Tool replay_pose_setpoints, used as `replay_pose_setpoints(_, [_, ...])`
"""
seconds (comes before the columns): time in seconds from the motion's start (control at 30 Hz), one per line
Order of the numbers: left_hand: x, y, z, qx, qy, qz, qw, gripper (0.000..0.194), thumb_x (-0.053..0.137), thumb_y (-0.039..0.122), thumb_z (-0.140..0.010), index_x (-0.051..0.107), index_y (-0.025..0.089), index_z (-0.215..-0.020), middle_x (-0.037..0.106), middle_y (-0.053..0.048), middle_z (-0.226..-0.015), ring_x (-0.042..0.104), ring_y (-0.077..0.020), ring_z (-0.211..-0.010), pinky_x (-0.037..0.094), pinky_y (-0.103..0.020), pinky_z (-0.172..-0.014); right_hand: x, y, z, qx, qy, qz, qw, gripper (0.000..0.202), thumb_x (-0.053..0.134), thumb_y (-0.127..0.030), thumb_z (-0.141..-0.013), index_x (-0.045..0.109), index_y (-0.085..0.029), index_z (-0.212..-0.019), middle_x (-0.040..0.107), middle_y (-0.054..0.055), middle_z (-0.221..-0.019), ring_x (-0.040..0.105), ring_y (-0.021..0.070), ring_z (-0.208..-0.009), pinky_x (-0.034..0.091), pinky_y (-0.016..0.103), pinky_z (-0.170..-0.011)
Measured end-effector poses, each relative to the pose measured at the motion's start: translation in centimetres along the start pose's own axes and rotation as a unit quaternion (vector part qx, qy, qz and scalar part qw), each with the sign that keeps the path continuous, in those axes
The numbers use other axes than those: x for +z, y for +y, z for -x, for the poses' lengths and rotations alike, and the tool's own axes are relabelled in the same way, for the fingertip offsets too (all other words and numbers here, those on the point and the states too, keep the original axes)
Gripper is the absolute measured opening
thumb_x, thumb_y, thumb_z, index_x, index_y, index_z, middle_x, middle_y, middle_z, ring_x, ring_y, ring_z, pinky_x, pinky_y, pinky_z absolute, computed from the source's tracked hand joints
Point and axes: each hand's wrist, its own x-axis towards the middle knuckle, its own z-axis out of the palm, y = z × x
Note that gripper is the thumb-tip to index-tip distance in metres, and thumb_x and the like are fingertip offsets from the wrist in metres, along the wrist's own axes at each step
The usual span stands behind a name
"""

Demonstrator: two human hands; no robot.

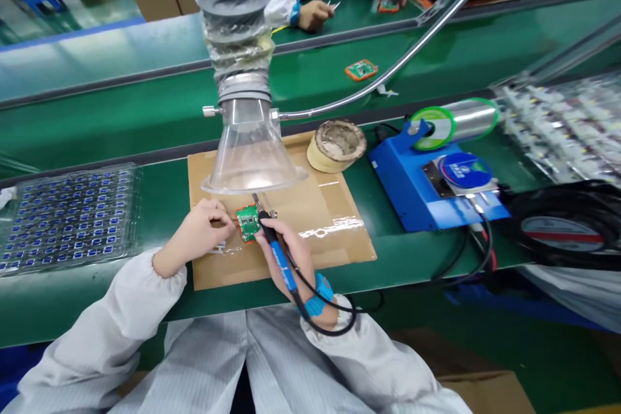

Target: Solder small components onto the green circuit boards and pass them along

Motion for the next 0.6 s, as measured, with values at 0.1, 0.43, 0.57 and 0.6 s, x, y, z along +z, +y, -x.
replay_pose_setpoints(0.1, [0.2, 0.1, 0.0, -0.007, 0.008, -0.010, 1.000, 0.019, 0.069, 0.015, -0.081, 0.071, 0.020, -0.064, 0.069, -0.002, -0.085, 0.055, -0.0209, -0.090, 0.040, -0.042, -0.093, -1.2, 0.2, 0.7, -0.023, 0.056, 0.015, 0.998, 0.021, 0.071, -0.032, -0.092, 0.072, -0.026, -0.113, 0.078, 0.006, -0.107, 0.077, 0.0238, -0.097, 0.064, 0.037, -0.087])
replay_pose_setpoints(0.43, [0.1, -0.1, -0.3, -0.009, 0.002, 0.014, 1.000, 0.019, 0.069, 0.009, -0.079, 0.069, 0.019, -0.064, 0.068, -0.002, -0.083, 0.057, -0.0208, -0.089, 0.043, -0.041, -0.090, -1.8, 0.2, 1.4, -0.032, 0.023, 0.039, 0.998, 0.007, 0.069, -0.028, -0.091, 0.071, -0.026, -0.097, 0.076, 0.003, -0.087, 0.075, 0.0206, -0.078, 0.062, 0.033, -0.071])
replay_pose_setpoints(0.57, [-0.1, 0.1, -0.4, -0.011, -0.004, 0.017, 1.000, 0.020, 0.068, 0.008, -0.079, 0.068, 0.019, -0.063, 0.068, -0.002, -0.081, 0.057, -0.0213, -0.089, 0.044, -0.040, -0.088, -1.6, -0.3, 1.0, -0.038, 0.015, 0.047, 0.998, 0.006, 0.068, -0.028, -0.091, 0.070, -0.027, -0.097, 0.076, 0.003, -0.087, 0.075, 0.0201, -0.079, 0.062, 0.032, -0.071])
replay_pose_setpoints(0.6, [-0.1, 0.1, -0.4, -0.014, -0.006, 0.017, 1.000, 0.020, 0.068, 0.008, -0.078, 0.067, 0.019, -0.062, 0.068, -0.002, -0.080, 0.057, -0.0213, -0.089, 0.044, -0.040, -0.088, -1.6, -0.4, 1.0, -0.040, 0.016, 0.047, 0.998, 0.006, 0.068, -0.027, -0.091, 0.070, -0.027, -0.097, 0.076, 0.003, -0.087, 0.075, 0.0196, -0.079, 0.062, 0.032, -0.072])
